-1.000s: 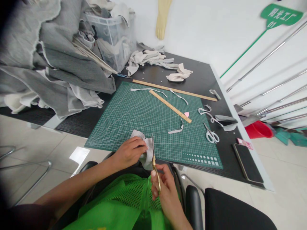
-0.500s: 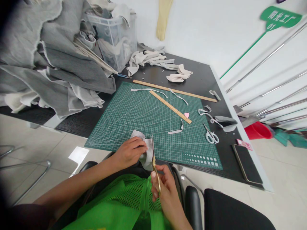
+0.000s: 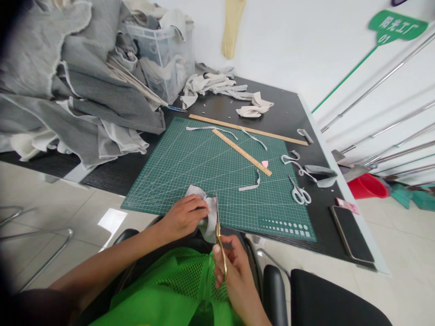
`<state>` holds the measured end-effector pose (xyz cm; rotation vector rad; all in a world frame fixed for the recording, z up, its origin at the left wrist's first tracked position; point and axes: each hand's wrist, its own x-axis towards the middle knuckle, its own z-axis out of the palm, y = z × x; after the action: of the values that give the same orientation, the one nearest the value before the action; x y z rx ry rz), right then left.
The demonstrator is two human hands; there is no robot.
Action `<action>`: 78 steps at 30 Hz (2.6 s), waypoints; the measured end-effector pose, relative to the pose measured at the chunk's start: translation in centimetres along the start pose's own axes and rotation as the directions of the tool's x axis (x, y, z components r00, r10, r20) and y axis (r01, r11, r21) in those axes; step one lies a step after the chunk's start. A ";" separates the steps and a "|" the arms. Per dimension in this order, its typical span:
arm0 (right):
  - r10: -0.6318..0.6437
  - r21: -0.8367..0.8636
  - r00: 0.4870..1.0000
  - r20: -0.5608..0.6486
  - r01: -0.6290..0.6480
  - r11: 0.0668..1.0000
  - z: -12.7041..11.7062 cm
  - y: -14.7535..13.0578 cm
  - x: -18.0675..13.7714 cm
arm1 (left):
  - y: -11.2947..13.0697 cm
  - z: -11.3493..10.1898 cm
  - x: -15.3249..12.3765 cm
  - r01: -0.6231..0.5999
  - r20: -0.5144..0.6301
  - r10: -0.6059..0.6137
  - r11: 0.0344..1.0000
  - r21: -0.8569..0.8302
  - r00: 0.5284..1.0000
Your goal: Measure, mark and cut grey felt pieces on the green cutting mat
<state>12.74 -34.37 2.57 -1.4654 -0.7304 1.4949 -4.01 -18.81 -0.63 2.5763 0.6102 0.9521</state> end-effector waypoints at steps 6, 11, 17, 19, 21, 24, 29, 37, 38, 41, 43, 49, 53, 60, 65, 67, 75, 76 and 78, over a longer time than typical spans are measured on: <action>-0.002 0.047 1.000 -0.005 0.002 0.999 0.0 0.4 0.0 | -0.1 0.1 -0.1 0.000 0.006 0.000 1.000 -0.008 1.000; 0.006 0.141 1.000 -0.031 -0.002 0.990 0.0 0.6 0.4 | -0.1 0.1 0.0 -0.001 0.002 0.001 1.000 -0.014 1.000; 0.000 0.125 0.999 -0.041 0.005 0.992 0.1 0.2 0.9 | 0.0 0.1 0.0 -0.004 0.016 0.005 1.000 -0.005 1.000; -0.007 0.108 0.999 -0.041 0.011 0.994 0.2 0.0 1.2 | 0.0 0.0 0.0 -0.006 0.016 0.006 1.000 -0.001 1.000; -0.008 0.086 0.999 -0.045 0.012 0.996 0.3 -0.1 1.4 | 0.0 0.0 0.0 -0.009 0.012 0.009 1.000 0.000 1.000; -0.010 0.063 0.999 -0.046 0.013 0.998 0.2 -0.1 1.5 | 0.0 0.1 -0.1 -0.014 0.005 0.014 1.000 0.000 1.000; -0.023 0.051 0.999 -0.038 0.024 0.998 0.2 0.0 1.5 | -0.2 0.3 -0.2 -0.018 0.001 0.018 1.000 0.003 1.000; -0.031 0.050 0.999 -0.037 0.033 0.998 0.4 -0.2 1.4 | -0.1 0.2 -0.1 -0.023 -0.014 0.023 1.000 0.013 1.000; -0.033 0.051 0.999 -0.035 0.035 0.998 0.4 -0.2 1.4 | -0.1 0.1 -0.1 -0.023 -0.019 0.023 1.000 0.016 1.000; -0.029 0.058 0.999 -0.041 0.031 0.998 0.4 -0.2 1.4 | -0.1 0.2 -0.2 -0.024 -0.017 0.024 1.000 0.012 1.000; -0.023 0.067 0.999 -0.046 0.027 0.997 0.4 -0.2 1.4 | -0.1 0.2 -0.2 -0.024 -0.009 0.024 1.000 0.008 1.000; -0.025 0.034 0.999 -0.038 0.026 0.999 0.4 -0.5 1.2 | -0.2 0.2 -0.1 -0.021 -0.005 0.021 1.000 0.000 1.000; -0.018 0.011 0.999 -0.043 0.019 1.000 0.4 -0.5 1.0 | -0.1 0.1 -0.1 -0.027 -0.003 0.027 1.000 0.002 1.000; -0.016 0.022 0.999 -0.037 0.017 1.000 0.4 -0.2 1.0 | -0.1 0.1 -0.1 -0.019 -0.013 0.019 1.000 -0.002 1.000; -0.017 0.013 1.000 -0.020 0.018 1.000 0.2 -0.4 0.9 | -0.1 0.1 -0.2 -0.017 -0.006 0.017 1.000 0.001 1.000; -0.020 0.004 1.000 -0.019 0.020 1.000 0.2 -0.4 0.8 | -0.1 0.2 -0.2 -0.016 -0.008 0.016 1.000 0.002 1.000; -0.030 -0.030 1.000 0.003 0.030 0.999 0.1 -0.1 0.9 | 0.0 0.0 -0.1 -0.011 0.002 0.011 1.000 -0.011 1.000; -0.033 -0.033 0.999 0.007 0.033 0.999 0.1 0.0 0.9 | 0.0 0.0 -0.1 -0.011 0.003 0.011 1.000 -0.011 1.000; -0.035 -0.037 0.999 0.013 0.035 0.999 0.1 0.0 0.9 | 0.0 0.0 -0.1 -0.009 0.009 0.010 1.000 -0.009 1.000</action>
<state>12.69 -33.56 2.24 -1.4651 -0.7917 1.4726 -4.09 -18.85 -0.64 2.5766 0.5907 0.9441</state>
